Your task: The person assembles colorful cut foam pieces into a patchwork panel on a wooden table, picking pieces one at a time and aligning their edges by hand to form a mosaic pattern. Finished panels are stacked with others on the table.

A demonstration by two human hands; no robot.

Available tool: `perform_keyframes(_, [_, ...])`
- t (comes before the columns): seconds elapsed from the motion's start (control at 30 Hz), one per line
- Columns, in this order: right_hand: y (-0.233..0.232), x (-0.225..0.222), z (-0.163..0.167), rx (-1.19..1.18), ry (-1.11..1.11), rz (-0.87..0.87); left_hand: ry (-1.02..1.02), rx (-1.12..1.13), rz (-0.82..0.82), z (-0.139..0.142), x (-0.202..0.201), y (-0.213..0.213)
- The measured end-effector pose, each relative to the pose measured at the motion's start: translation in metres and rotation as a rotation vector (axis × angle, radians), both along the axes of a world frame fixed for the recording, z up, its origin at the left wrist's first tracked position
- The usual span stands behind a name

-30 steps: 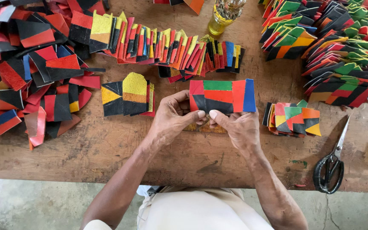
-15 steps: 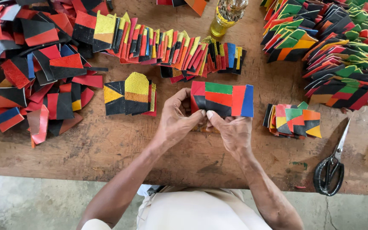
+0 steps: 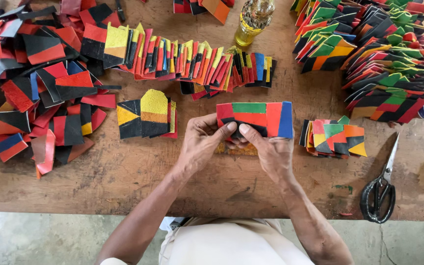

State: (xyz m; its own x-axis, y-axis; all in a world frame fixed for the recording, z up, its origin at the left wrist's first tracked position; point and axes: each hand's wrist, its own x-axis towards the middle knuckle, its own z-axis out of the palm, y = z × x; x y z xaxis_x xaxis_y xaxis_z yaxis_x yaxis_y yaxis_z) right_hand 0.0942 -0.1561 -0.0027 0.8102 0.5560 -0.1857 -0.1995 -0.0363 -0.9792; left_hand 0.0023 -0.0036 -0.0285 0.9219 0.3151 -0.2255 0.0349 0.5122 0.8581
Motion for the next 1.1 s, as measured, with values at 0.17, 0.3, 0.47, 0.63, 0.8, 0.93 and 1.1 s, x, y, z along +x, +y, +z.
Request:
perform_keyframes(0.17, [0.007, -0.010, -0.003, -0.068, -0.144, -0.078, 0.018, 0.008, 0.077, 0.007, -0.003, -0.010])
perform_keyframes(0.3, [-0.005, -0.011, -0.003, -0.075, -0.174, -0.049, 0.044, 0.137, 0.005, 0.015, -0.012, -0.010])
perform_keyframes(0.47, [-0.042, -0.011, 0.000, 0.094, -0.045, -0.102, 0.045, 0.314, -0.036, 0.027, -0.019, -0.009])
perform_keyframes(0.63, [-0.092, -0.001, 0.017, -0.114, -0.165, -0.238, 0.113, 0.319, -0.261, 0.045, -0.010, -0.029])
perform_keyframes(0.8, [-0.150, 0.030, 0.035, 0.277, -0.130, -0.429, 0.093, 0.488, -0.321, 0.052, 0.012, -0.053])
perform_keyframes(0.93, [-0.165, 0.052, 0.019, -0.377, -0.429, -0.431, -0.074, 0.724, -0.340, 0.048, 0.024, -0.072])
perform_keyframes(1.1, [-0.158, 0.052, -0.012, -0.879, -0.747, -0.251, -0.112, 0.904, -0.428, 0.034, 0.042, -0.098])
